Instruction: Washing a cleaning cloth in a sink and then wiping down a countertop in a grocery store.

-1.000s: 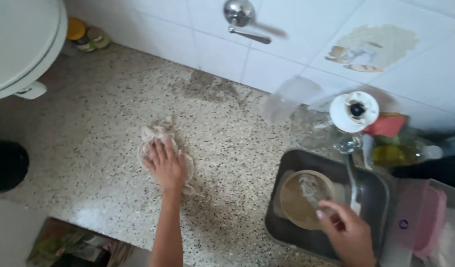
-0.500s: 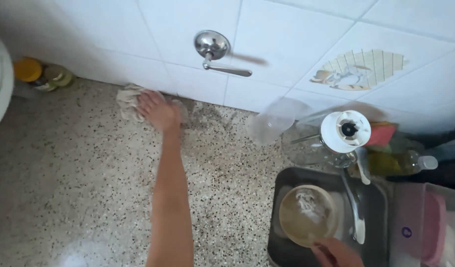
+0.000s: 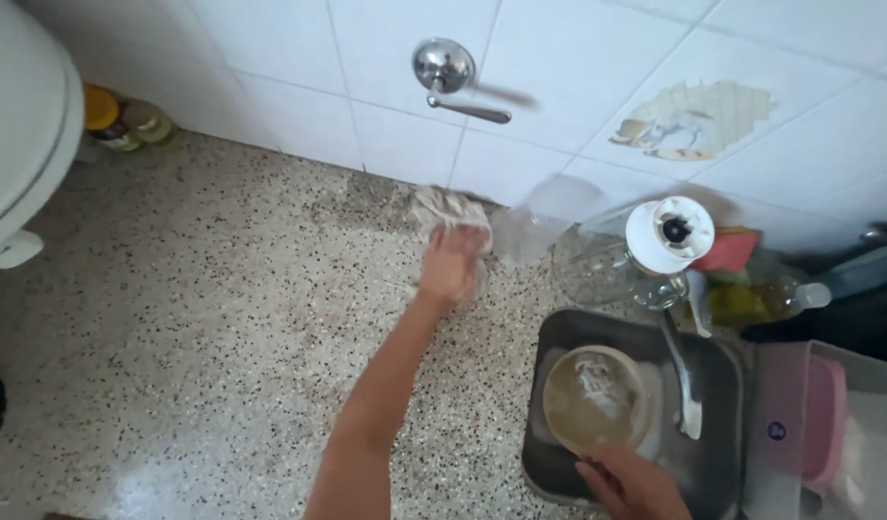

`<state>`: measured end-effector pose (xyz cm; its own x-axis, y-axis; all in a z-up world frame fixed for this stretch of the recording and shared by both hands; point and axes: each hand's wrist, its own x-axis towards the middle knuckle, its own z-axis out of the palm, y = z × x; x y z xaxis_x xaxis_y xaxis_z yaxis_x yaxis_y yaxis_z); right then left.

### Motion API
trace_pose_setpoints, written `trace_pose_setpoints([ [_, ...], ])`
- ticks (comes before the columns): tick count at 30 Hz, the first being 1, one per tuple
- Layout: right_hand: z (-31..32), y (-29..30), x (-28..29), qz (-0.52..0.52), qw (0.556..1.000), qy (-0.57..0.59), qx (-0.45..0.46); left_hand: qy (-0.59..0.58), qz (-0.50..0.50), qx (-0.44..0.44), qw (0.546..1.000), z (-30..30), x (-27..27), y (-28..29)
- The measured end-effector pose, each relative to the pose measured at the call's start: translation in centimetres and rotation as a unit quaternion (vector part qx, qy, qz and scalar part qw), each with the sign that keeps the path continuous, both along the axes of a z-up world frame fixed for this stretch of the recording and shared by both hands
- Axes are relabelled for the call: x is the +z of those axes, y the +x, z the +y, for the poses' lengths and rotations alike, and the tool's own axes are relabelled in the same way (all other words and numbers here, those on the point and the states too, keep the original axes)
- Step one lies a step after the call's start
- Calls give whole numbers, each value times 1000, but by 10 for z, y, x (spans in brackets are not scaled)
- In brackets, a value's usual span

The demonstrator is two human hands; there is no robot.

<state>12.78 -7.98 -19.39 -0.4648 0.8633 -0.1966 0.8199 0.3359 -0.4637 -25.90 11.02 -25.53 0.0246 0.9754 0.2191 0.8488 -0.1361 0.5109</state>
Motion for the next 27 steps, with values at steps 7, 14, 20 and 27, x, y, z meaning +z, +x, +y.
trace_pose_setpoints([
  [7, 1, 17, -6, -21, 999, -6, -25, -47, 47, -31, 997, -116, -8, 4],
  [14, 14, -3, 6, 70, 997, 15, -6, -66, 110, 404, 906, -78, -25, -126],
  [20, 132, -148, 115, 65, 989, 96, -91, 184, 212, 287, 916, 48, -214, -163],
  [27, 227, -179, 54, -26, 943, 330, -19, -36, 117, 150, 981, 39, -91, -21],
])
